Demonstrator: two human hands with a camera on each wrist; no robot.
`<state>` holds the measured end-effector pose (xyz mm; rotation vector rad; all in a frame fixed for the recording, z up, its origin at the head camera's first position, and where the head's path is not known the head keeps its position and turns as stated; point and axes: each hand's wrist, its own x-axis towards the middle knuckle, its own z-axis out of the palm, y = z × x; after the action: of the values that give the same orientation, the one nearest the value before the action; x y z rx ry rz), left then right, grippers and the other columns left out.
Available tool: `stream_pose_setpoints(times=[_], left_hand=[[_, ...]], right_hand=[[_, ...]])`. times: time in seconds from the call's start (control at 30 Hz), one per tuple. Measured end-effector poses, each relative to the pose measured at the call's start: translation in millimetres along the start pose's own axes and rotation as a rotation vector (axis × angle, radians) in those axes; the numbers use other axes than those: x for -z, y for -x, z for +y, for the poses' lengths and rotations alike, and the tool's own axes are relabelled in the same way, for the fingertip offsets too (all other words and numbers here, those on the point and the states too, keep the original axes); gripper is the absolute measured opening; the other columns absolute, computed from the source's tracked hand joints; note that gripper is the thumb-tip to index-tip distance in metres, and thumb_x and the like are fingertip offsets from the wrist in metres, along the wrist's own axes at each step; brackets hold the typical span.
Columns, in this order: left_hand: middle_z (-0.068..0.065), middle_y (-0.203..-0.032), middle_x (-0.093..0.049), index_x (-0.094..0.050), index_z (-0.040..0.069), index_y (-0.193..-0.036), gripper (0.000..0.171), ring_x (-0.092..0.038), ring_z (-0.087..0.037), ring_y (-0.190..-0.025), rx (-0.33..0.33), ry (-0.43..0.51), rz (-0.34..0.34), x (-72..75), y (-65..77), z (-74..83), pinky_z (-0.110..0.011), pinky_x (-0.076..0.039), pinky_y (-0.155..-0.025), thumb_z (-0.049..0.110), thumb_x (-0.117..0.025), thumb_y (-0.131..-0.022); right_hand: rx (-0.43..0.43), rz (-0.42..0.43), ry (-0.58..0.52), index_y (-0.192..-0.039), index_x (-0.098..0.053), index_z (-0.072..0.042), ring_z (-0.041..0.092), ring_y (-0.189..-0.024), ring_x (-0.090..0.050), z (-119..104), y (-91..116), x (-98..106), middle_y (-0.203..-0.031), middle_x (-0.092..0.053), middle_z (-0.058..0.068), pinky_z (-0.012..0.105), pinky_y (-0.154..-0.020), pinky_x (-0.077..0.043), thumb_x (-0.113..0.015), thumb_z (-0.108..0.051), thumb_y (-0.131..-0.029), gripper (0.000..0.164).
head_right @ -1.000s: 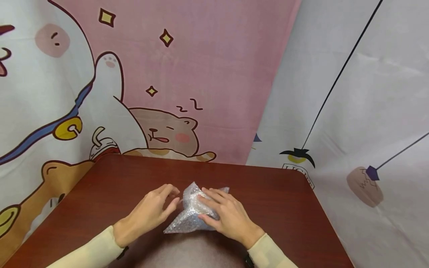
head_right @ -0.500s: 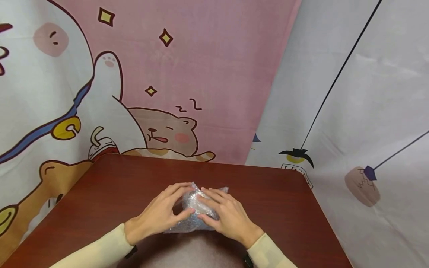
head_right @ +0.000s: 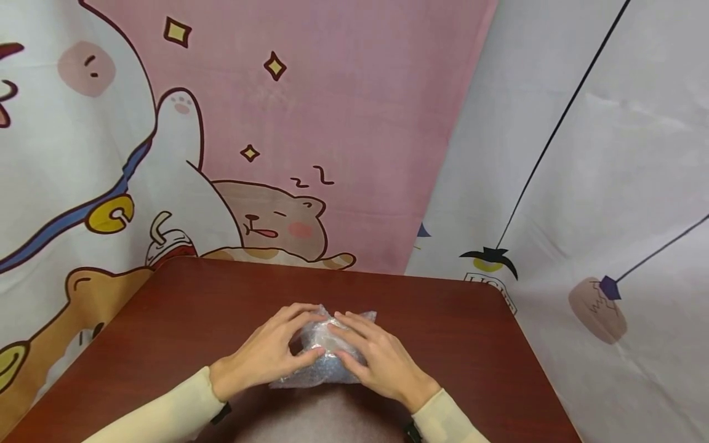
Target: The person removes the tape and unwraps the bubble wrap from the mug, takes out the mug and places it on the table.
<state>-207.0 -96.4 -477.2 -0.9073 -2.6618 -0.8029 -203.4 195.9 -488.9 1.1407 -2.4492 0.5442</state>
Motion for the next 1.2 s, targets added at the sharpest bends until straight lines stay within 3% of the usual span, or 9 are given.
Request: stream_pose_setpoints(times=[0.23,0.3,0.4,0.5,0.8,1.03,1.2], left_hand=[[-0.003,-0.163,-0.068,-0.073,0.023,-0.154,0.061,-0.068,-0.029,-0.146,0.019,0.006,-0.015,0.3,-0.5,0.3,-0.057,-0.064,-0.114,0.059,-0.081,-0.105],[-0.003,-0.162,-0.068,-0.073,0.023,-0.153,0.061,-0.069,-0.029,-0.145,0.024,0.006,-0.019,0.2,-0.6,0.4,-0.056,-0.065,-0.113,0.059,-0.081,-0.105],[-0.002,-0.16,-0.069,-0.073,0.024,-0.151,0.059,-0.069,-0.028,-0.143,0.026,0.0,-0.015,0.0,-1.0,0.6,-0.055,-0.065,-0.111,0.059,-0.082,-0.104],[-0.001,-0.159,-0.07,-0.073,0.024,-0.151,0.06,-0.07,-0.027,-0.142,0.029,-0.003,-0.014,-0.1,-1.5,1.1,-0.054,-0.065,-0.111,0.059,-0.083,-0.103],[-0.001,-0.159,-0.07,-0.073,0.027,-0.154,0.06,-0.07,-0.029,-0.143,0.026,-0.017,-0.018,-0.3,-2.7,3.9,-0.057,-0.064,-0.113,0.056,-0.083,-0.102],[-0.002,-0.158,-0.069,-0.072,0.032,-0.155,0.058,-0.07,-0.03,-0.141,0.025,-0.035,-0.025,-0.2,-3.7,5.2,-0.06,-0.064,-0.11,0.055,-0.082,-0.103],[-0.001,-0.157,-0.07,-0.075,0.031,-0.151,0.053,-0.071,-0.028,-0.138,0.006,-0.055,-0.008,-1.2,-3.7,5.1,-0.059,-0.064,-0.106,0.053,-0.081,-0.102]], right_hand=[[0.031,0.056,-0.041,-0.165,-0.066,-0.022,0.033,-0.153,-0.069,3,5,0,-0.171,-0.066,0.003,0.051,-0.116,-0.065,-0.084,-0.02,-0.108,0.06],[0.035,0.082,-0.049,-0.164,-0.067,-0.021,0.032,-0.152,-0.07,3,6,0,-0.17,-0.066,0.004,0.04,-0.122,-0.062,-0.084,-0.018,-0.107,0.06],[0.029,0.115,-0.075,-0.163,-0.067,-0.021,0.031,-0.15,-0.071,4,8,1,-0.169,-0.067,0.005,0.022,-0.131,-0.047,-0.084,-0.015,-0.106,0.06],[0.019,0.132,-0.101,-0.162,-0.067,-0.02,0.031,-0.149,-0.072,4,9,2,-0.167,-0.067,0.006,0.013,-0.134,-0.036,-0.084,-0.013,-0.105,0.059],[0.008,0.188,-0.135,-0.16,-0.067,-0.015,0.031,-0.146,-0.074,8,11,5,-0.162,-0.071,0.008,0.013,-0.133,-0.039,-0.086,-0.006,-0.1,0.064],[-0.002,0.23,-0.108,-0.157,-0.067,-0.012,0.03,-0.143,-0.075,10,13,9,-0.157,-0.074,0.009,0.012,-0.132,-0.038,-0.086,-0.007,-0.098,0.062],[-0.018,0.268,-0.068,-0.154,-0.069,-0.009,0.026,-0.134,-0.077,14,18,13,-0.148,-0.077,0.006,0.011,-0.128,-0.043,-0.086,-0.006,-0.096,0.061]])
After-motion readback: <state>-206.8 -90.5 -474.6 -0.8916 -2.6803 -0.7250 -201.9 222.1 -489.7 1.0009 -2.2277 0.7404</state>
